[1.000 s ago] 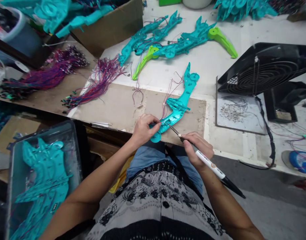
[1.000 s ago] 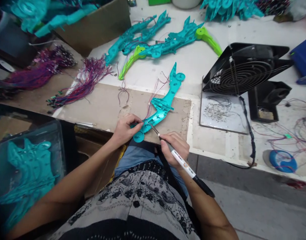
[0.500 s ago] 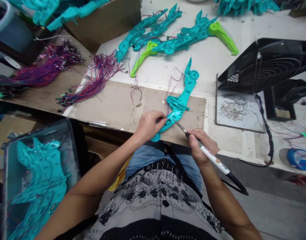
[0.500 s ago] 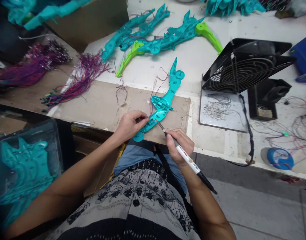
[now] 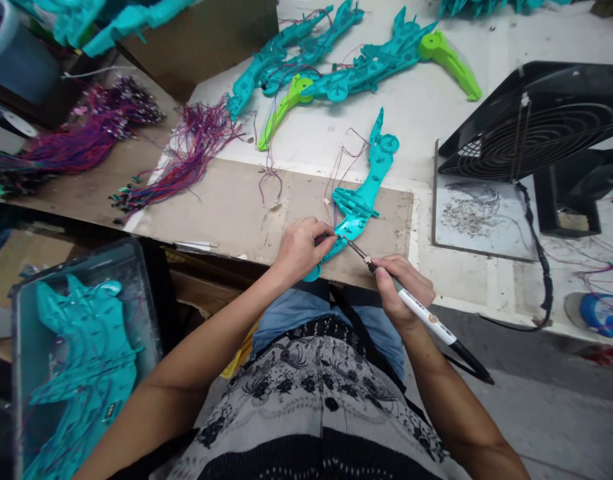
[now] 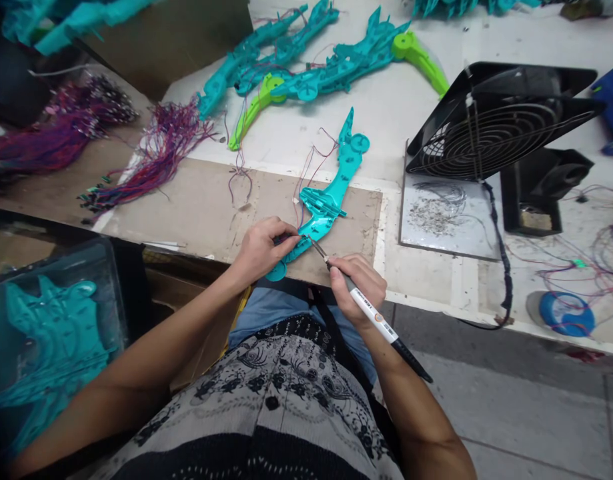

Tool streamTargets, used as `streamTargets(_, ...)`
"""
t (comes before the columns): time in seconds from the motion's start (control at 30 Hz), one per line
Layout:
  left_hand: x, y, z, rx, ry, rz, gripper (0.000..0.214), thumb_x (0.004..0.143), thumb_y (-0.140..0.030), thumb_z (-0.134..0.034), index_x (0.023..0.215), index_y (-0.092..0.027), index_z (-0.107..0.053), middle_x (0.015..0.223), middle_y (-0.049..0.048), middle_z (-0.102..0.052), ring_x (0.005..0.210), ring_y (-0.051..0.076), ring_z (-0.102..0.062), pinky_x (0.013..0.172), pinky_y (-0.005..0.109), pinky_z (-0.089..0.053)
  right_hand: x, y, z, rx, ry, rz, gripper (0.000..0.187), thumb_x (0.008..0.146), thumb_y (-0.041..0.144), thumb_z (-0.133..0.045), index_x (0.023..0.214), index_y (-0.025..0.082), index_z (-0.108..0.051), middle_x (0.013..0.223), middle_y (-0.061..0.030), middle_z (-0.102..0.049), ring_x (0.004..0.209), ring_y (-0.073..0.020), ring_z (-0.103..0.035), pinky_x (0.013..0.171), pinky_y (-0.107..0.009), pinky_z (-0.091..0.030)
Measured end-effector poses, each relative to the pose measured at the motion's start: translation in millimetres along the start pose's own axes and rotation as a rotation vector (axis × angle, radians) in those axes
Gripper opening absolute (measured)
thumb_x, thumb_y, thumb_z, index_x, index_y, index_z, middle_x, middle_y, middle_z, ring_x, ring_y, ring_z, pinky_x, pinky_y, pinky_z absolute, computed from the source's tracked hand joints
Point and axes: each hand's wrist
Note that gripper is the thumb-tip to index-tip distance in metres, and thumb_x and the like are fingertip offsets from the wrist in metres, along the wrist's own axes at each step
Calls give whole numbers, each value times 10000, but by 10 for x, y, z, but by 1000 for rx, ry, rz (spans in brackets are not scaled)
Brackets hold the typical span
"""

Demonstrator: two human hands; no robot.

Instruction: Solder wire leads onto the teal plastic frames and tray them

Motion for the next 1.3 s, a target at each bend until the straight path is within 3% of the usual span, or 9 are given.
streamTargets(0.17, -1, -13, -8, 11, -7, -5, 46, 833, -190, -672, 810, -173, -708, 733, 14, -616, 723, 145, -551, 704, 276, -416, 27, 28, 23, -32, 87, 91, 216, 835, 92, -591, 990, 192, -702, 781, -49, -680, 711, -171, -631, 634, -318, -520)
streamTargets(0.37, -5, 7, -21, 4, -21, -17, 49, 836, -197, -663, 803, -183, -697, 730, 2, -610, 718, 140, -550, 699, 270, -419, 17, 7, 61, -78, 31, 107, 226, 833, 88, -595, 998, 202, -699, 795, -44, -677, 726, -176, -637, 638, -323, -526)
streamTargets(0.63, -6, 11, -48, 19, -50, -31, 44, 835, -193, -662, 805, -185, -694, 728, 2, -610, 714, 141, -552, 687, 273, -422, 18, 29, 31, -49, 91, 119, 217, 837, 71, -589, 989, 185, -694, 762, -48, -655, 708, -168, -619, 623, -313, -513)
streamTargets(0.87, -2, 23, -40, 18, -37, -30, 58, 840, -203, -651, 803, -186, -692, 719, -2, -604, 707, 136, -551, 690, 276, -429, -13, -23, 71, -91, -6, 121, 241, 847, 97, -609, 1032, 212, -711, 797, -41, -683, 734, -174, -644, 644, -311, -522)
streamTargets(1.03, 0, 21, -44, 11, -48, -31, 47, 827, -191, -664, 790, -184, -693, 701, -6, -591, 692, 132, -539, 675, 270, -417, -15, -163, 38, 6, -98, -23, 257, 924, 275, -598, 1161, 231, -686, 840, -39, -706, 711, -183, -679, 661, -323, -546)
streamTargets(1.2, 4, 1, -24, 2, -36, -29, 47, 826, -182, -662, 797, -180, -699, 683, -11, -570, 669, 127, -527, 651, 265, -402, 206, -208, -145, -96, 57, -37, 311, 875, 204, -670, 1178, 270, -649, 983, -24, -718, 918, -187, -675, 867, -347, -544)
streamTargets(1.3, 5, -6, -13, 7, -30, -34, 50, 832, -187, -658, 810, -178, -703, 682, -9, -560, 673, 130, -529, 652, 270, -402, 318, -213, -268, -125, 132, 3, 379, 884, 181, -646, 1244, 288, -595, 1034, -20, -707, 981, -189, -650, 905, -360, -533)
Point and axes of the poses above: each hand's wrist, its own x-axis towards the middle knuckle, its own z-axis out of the back of the hand, y = z × x
